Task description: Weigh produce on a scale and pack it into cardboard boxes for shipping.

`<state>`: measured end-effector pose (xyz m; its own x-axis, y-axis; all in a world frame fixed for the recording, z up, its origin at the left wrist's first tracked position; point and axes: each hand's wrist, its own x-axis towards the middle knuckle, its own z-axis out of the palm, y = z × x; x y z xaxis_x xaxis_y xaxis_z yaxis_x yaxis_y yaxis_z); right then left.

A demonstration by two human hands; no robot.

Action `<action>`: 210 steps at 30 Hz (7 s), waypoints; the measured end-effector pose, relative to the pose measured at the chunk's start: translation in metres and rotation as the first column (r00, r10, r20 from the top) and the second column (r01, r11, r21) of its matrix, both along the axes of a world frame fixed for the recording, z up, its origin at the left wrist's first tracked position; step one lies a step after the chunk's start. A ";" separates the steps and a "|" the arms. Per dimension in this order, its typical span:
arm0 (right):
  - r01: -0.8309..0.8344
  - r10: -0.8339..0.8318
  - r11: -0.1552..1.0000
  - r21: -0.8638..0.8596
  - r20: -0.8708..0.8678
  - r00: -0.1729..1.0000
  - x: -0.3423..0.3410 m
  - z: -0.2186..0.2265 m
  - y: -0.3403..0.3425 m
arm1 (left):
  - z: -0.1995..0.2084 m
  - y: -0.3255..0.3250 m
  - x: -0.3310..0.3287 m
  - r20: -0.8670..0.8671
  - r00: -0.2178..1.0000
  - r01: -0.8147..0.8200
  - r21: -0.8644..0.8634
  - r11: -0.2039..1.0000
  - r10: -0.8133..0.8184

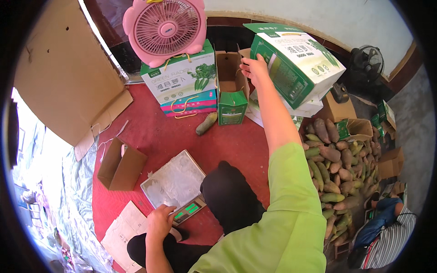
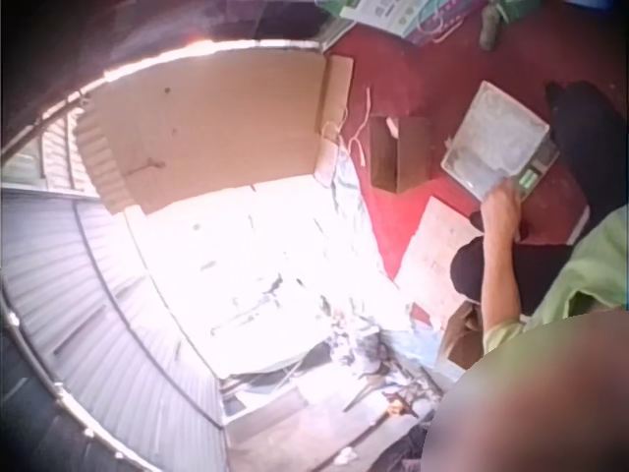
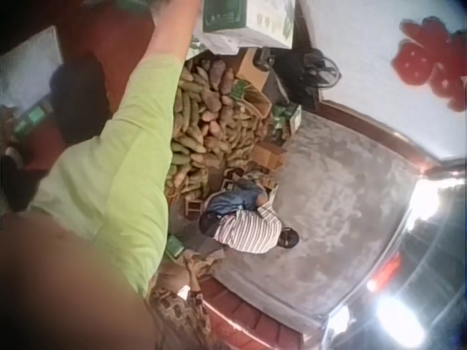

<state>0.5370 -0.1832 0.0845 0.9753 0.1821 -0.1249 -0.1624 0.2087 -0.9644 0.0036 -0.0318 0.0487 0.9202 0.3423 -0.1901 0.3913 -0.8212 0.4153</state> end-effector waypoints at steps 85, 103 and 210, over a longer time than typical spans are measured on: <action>-0.560 0.398 0.359 -0.747 -0.420 0.816 -0.325 -0.387 -0.190 | 0.029 -0.004 -0.022 0.145 0.969 -0.236 0.314 0.920 0.199; -0.417 0.134 0.525 -0.742 -0.412 0.901 -0.275 -0.453 -0.204 | 0.028 0.001 -0.006 0.194 0.976 -0.146 0.262 0.954 0.096; -0.707 0.841 0.452 -0.544 0.525 0.134 -0.298 0.059 0.076 | 0.027 -0.001 -0.046 0.153 0.984 -0.129 0.294 0.947 0.087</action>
